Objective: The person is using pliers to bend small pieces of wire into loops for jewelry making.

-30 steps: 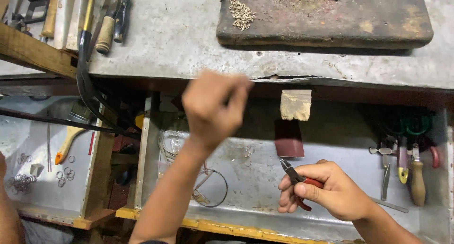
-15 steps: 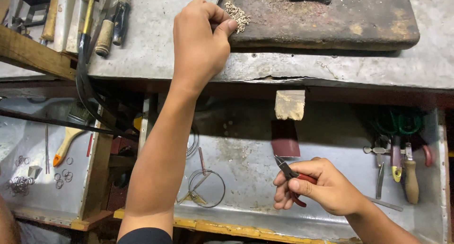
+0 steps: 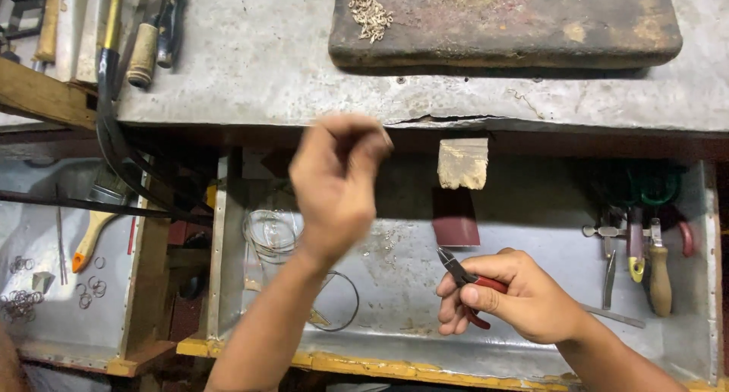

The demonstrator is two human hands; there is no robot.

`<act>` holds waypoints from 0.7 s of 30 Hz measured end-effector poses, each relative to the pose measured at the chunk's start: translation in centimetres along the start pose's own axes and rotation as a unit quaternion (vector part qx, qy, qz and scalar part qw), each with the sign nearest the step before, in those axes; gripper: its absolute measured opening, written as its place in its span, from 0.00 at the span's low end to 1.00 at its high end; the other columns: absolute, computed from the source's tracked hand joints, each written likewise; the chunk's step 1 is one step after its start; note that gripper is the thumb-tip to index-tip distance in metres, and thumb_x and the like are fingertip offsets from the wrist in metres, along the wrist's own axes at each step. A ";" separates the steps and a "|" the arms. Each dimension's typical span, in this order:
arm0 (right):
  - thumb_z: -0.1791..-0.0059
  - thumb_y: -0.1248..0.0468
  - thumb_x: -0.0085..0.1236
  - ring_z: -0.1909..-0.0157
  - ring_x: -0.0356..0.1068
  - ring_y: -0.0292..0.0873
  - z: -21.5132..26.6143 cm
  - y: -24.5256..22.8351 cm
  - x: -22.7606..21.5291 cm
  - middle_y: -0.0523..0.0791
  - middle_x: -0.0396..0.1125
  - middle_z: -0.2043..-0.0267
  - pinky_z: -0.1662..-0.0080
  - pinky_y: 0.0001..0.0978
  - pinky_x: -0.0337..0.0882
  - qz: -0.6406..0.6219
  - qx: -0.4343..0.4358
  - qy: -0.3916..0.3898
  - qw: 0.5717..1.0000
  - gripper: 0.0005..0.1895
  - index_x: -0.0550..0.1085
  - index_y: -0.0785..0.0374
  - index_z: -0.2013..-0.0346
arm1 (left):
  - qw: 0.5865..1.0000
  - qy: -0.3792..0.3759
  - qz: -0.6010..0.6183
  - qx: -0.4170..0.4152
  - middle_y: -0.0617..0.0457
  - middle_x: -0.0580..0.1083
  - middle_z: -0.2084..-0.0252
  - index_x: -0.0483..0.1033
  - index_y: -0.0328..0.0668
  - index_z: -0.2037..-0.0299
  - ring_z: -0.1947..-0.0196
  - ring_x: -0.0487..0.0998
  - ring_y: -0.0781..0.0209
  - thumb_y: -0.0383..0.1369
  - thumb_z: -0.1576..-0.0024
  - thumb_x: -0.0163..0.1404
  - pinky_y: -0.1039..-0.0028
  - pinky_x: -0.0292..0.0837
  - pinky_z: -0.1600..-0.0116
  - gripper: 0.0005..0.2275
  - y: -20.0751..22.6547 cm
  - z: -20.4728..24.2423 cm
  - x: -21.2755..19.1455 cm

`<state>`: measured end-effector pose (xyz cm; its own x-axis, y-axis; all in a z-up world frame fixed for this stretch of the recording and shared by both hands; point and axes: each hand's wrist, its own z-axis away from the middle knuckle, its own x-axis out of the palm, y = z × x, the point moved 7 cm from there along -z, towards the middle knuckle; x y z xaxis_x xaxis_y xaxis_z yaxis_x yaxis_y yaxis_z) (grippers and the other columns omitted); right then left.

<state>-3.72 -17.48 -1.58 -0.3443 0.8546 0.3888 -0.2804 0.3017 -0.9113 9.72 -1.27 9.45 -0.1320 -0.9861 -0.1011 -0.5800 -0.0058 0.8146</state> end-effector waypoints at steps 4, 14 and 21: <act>0.47 0.61 0.57 0.67 0.85 0.55 -0.2 -0.2 0.3 0.56 0.80 0.67 0.67 0.38 0.86 0.008 -0.002 0.007 1.000 0.16 0.78 0.76 0.57 | 0.968 -0.094 0.188 -0.136 0.51 0.73 0.62 0.77 0.41 0.59 0.61 0.75 0.63 0.30 0.32 0.47 0.77 0.74 0.55 0.06 -2.8 5.3 2.2; 0.48 0.61 0.57 0.66 0.88 0.56 -0.6 0.9 0.3 0.54 0.80 0.68 0.68 0.34 0.86 0.043 0.034 0.027 0.998 0.17 0.79 0.75 0.58 | 0.871 -0.030 0.388 -0.300 0.40 0.79 0.62 0.75 0.36 0.59 0.64 0.80 0.55 0.29 0.37 0.54 0.73 0.80 0.56 0.04 -7.6 11.4 3.4; 0.48 0.60 0.56 0.66 0.89 0.55 -0.6 1.1 0.4 0.54 0.80 0.69 0.72 0.30 0.79 0.052 0.038 0.026 0.998 0.16 0.79 0.73 0.58 | 0.851 -0.052 0.429 -0.299 0.42 0.77 0.59 0.78 0.35 0.56 0.63 0.79 0.58 0.26 0.35 0.52 0.74 0.79 0.54 0.03 -7.5 11.8 3.9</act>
<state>-3.62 -16.54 -2.45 -0.3291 0.9010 0.2827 -0.3125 0.1786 -0.9330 4.08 -3.10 -3.85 -0.3894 -0.6500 0.6526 0.2747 0.5943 0.7559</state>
